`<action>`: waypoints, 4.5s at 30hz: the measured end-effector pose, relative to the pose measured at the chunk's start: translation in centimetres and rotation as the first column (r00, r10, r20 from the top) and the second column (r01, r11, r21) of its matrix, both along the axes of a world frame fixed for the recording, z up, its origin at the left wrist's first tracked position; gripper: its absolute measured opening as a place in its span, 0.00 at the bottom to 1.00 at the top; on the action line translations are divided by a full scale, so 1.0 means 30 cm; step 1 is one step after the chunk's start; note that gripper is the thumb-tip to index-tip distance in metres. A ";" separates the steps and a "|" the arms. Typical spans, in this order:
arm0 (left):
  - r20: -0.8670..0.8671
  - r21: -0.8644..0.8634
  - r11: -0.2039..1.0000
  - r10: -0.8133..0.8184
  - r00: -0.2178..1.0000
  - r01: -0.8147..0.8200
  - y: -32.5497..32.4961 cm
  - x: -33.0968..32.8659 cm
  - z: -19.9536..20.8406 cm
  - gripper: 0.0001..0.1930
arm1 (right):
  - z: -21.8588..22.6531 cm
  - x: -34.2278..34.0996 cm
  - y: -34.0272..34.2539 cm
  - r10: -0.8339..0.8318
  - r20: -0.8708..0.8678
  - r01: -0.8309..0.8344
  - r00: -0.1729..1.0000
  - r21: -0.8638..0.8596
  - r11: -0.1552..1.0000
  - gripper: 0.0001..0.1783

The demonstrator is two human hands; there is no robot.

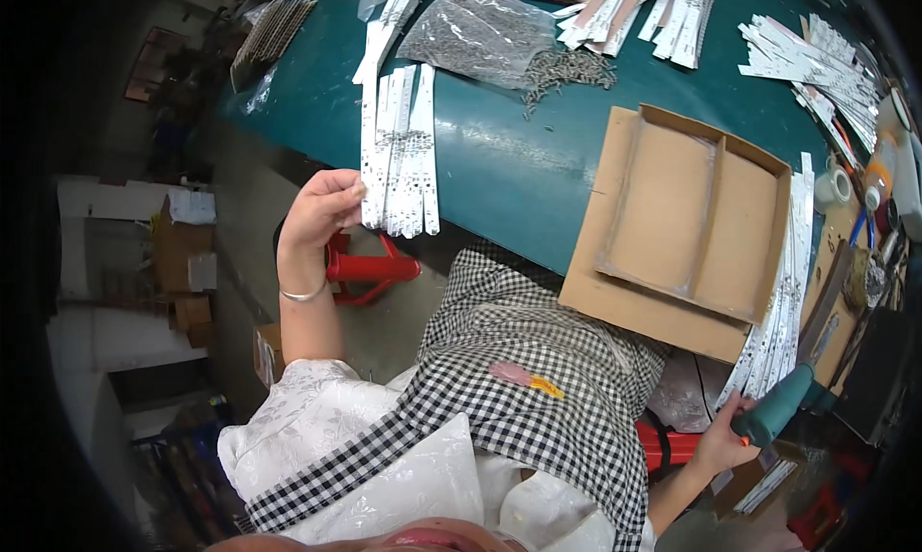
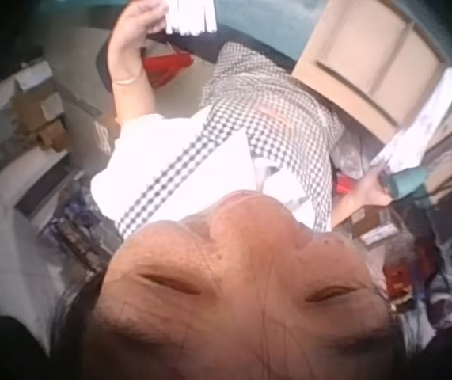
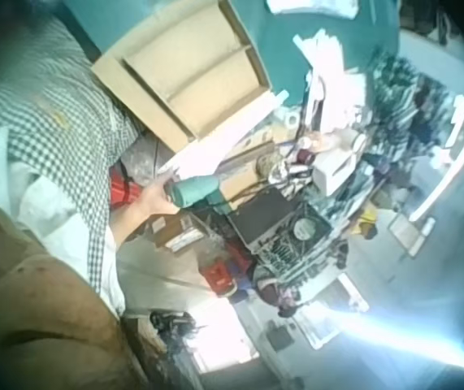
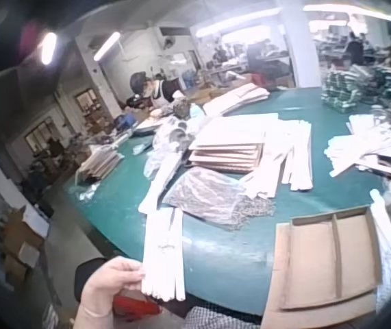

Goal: The person uses a soldering iron to apply solder to specific points on white LED light strips. They handle the strips one by one, placing them on a cardboard support, applying heat, and then moving the finished strips to a pile on the table.

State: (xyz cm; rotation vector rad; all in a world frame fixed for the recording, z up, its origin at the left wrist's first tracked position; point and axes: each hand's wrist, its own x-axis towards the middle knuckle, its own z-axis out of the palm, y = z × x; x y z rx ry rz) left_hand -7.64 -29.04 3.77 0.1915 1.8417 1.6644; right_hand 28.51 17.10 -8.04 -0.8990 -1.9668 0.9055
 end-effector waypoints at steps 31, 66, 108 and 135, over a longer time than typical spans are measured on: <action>0.165 -0.134 0.991 -0.009 0.986 0.032 -0.281 -0.080 -0.271 0.13 | 0.205 -0.169 -0.169 0.133 -0.290 -0.229 0.948 -0.325 0.918 0.37; -0.694 -0.672 0.730 -0.562 0.450 -0.124 0.705 -0.194 -0.225 0.05 | 0.062 -0.283 -0.174 0.307 -0.298 -0.392 0.904 -0.288 0.874 0.37; -0.788 0.029 0.904 -0.242 0.566 0.427 0.962 0.315 -0.099 0.21 | 0.211 -0.455 -0.174 0.471 -0.237 -0.525 0.849 -0.284 0.803 0.09; -0.820 -0.334 0.928 -0.372 0.435 0.164 1.036 0.169 -0.245 0.06 | 0.165 -0.375 -0.139 0.342 -0.335 -0.470 0.878 -0.465 0.750 0.15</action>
